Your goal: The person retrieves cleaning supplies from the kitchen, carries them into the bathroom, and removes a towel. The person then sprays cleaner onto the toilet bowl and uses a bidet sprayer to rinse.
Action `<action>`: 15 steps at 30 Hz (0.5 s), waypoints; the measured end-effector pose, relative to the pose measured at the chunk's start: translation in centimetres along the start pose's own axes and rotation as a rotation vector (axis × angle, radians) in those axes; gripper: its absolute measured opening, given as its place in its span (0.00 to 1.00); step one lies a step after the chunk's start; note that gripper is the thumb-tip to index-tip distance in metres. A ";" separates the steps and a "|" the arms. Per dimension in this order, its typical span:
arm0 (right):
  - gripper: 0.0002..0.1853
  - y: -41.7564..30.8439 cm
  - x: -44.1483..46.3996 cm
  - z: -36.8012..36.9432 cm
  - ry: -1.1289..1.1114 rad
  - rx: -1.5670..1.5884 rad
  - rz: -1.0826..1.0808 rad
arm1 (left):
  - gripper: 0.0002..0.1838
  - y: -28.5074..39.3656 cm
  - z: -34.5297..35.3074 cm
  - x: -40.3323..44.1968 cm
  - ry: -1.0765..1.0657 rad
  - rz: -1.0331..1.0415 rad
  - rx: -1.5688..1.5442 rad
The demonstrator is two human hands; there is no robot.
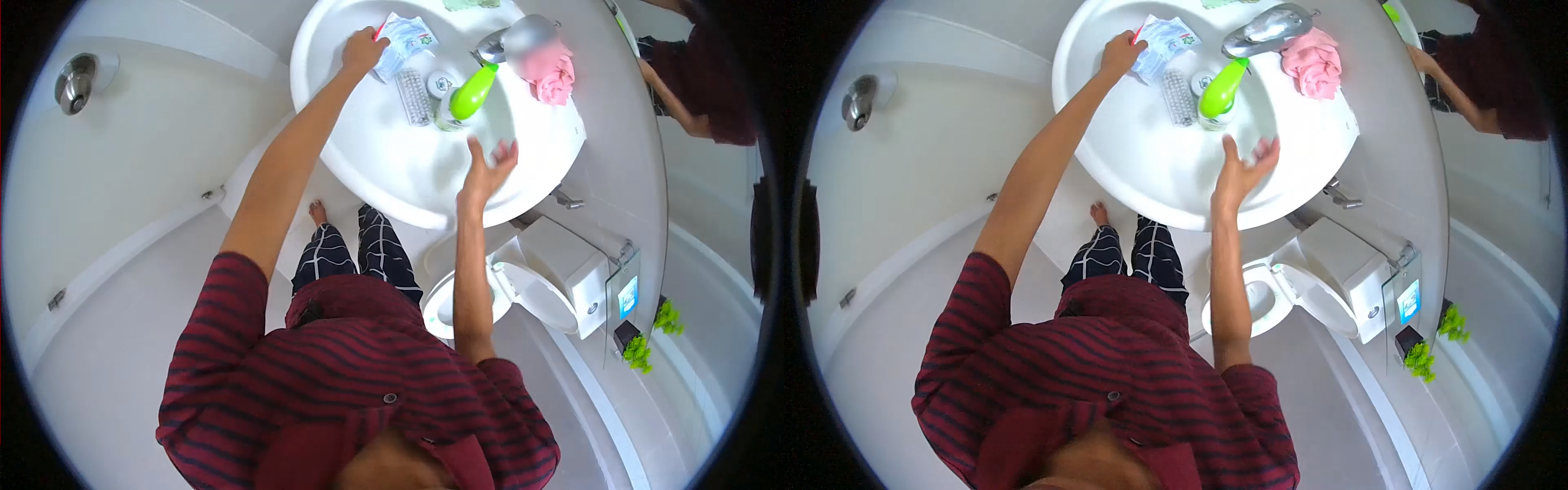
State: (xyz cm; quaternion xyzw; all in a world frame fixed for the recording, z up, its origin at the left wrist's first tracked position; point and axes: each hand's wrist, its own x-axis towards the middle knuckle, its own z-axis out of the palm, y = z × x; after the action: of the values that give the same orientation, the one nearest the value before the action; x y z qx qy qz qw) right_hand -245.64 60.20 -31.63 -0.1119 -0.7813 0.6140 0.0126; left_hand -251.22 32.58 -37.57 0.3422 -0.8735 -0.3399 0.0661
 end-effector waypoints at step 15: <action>0.16 -13.6 -18.4 15.8 -1.119 0.206 -0.379 | 0.21 -12.3 -30.5 -21.9 -0.094 0.057 -0.672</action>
State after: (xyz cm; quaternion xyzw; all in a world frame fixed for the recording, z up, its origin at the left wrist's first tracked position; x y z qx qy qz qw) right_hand -232.40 38.57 -20.30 0.3717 -0.6118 0.6393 -0.2806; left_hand -217.19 23.38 -19.64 0.2607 -0.7239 -0.6223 0.1442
